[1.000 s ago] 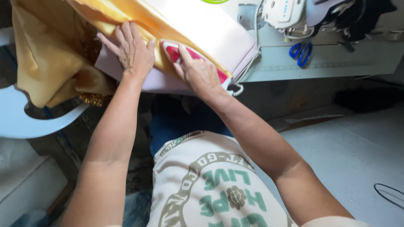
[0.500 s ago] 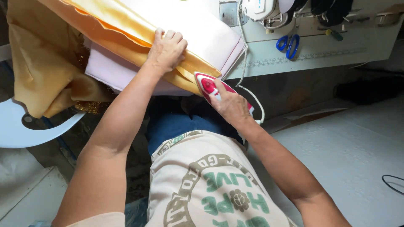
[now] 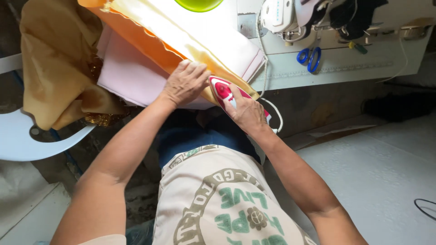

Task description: Ironing a piece of gold fabric and trimming it with scissors on a work table.

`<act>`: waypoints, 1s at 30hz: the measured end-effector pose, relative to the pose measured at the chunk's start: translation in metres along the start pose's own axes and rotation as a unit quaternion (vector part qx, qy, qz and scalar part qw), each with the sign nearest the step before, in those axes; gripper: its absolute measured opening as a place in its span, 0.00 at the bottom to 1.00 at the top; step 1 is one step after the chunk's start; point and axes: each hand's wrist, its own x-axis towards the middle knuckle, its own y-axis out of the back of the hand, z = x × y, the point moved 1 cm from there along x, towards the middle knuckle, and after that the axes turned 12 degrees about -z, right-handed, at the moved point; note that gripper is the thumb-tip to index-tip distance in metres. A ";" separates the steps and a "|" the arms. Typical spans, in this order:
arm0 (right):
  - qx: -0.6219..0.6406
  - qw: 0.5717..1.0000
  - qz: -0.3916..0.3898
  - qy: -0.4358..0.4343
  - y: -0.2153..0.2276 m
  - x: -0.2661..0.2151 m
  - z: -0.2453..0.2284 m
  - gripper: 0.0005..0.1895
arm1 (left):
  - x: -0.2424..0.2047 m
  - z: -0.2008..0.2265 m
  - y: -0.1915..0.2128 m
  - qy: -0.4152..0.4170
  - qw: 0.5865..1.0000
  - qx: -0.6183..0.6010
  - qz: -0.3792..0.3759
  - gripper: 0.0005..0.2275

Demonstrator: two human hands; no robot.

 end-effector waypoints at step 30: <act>-0.130 0.990 0.039 0.036 0.012 0.101 -0.093 0.28 | -0.061 -0.117 -0.019 0.146 0.985 0.049 -0.072 0.31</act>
